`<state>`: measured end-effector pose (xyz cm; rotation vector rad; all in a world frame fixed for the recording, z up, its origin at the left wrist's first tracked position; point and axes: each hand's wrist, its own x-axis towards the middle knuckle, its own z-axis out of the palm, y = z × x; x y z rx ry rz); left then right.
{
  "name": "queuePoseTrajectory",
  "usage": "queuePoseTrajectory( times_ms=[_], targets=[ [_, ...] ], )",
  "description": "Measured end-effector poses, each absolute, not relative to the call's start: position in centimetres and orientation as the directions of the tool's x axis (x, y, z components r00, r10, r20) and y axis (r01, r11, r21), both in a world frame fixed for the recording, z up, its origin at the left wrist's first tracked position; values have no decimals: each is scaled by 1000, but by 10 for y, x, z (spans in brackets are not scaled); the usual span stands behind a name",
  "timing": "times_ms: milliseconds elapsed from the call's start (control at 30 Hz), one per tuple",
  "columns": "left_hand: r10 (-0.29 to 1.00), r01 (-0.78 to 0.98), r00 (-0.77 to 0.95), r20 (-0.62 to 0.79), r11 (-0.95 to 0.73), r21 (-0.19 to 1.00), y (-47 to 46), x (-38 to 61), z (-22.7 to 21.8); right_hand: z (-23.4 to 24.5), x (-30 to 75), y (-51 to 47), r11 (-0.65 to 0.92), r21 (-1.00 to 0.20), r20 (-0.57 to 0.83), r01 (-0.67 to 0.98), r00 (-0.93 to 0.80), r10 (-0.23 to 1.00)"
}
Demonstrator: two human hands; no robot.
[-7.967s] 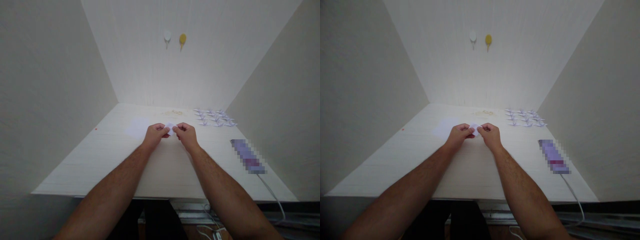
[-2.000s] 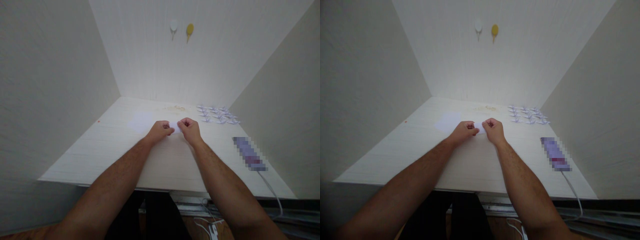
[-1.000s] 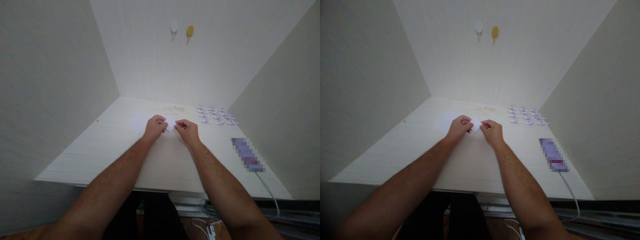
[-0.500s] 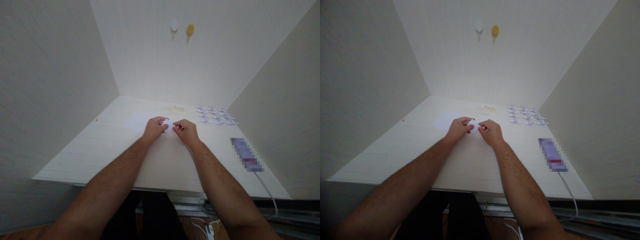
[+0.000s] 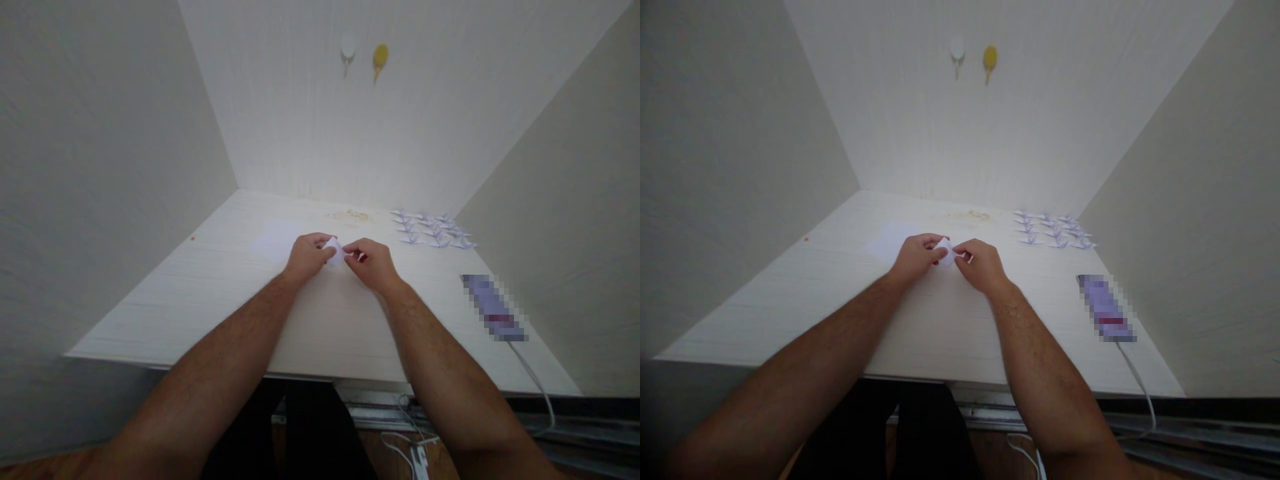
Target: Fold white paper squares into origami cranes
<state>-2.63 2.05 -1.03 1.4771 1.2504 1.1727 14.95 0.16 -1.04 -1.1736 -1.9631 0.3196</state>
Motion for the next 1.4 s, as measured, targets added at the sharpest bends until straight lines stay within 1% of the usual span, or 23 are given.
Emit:
queuePoseTrajectory(
  times_ms=[100, 167, 267, 400, 600, 733, 833, 900, 967, 1067, 1300, 1400],
  targets=[
    [988, 157, 138, 71, -93, 983, 20, -30, -7, -9, 149, -1, 527, -669, 459, 523, -267, 847],
    [975, 126, 218, 40, -69, 990, 20, -32, -6, -7, 150, -1, 522, -706, 434, 478, -290, 853],
    [953, 85, 304, 13, -41, 996, 19, -34, -6, -5, 153, -1, 503, -727, 392, 468, -319, 863],
    [931, 77, 365, -16, -13, 997, 19, -34, -6, -1, 160, 0, 466, -774, 334, 428, -349, 876],
    [891, 14, 454, -13, 8, 1000, 19, -34, -9, 2, 169, 4, 500, -800, 348, 333, -420, 838],
    [884, -64, 468, -2, 36, 997, 17, -33, -8, 3, 170, 4, 456, -845, 322, 280, -413, 852],
    [895, -116, 445, 1, 57, 992, 16, -32, -6, 4, 169, 3, 455, -842, 331, 290, -387, 860],
    [907, -124, 420, -15, 74, 989, 16, -32, -6, 3, 169, 4, 431, -851, 313, 298, -371, 874],
    [918, -114, 395, -31, 83, 990, 18, -32, -8, 2, 169, 5, 394, -867, 285, 304, -347, 894],
    [922, -80, 385, -25, 60, 995, 19, -33, -11, 0, 170, 7, 380, -870, 293, 314, -292, 911],
    [911, 34, 412, -36, 24, 999, 20, -34, -11, -3, 170, 9, 374, -877, 308, 302, -245, 919],
    [902, 58, 431, -37, 13, 998, 20, -35, -11, -3, 170, 9, 365, -882, 303, 299, -236, 923]
  ],
)
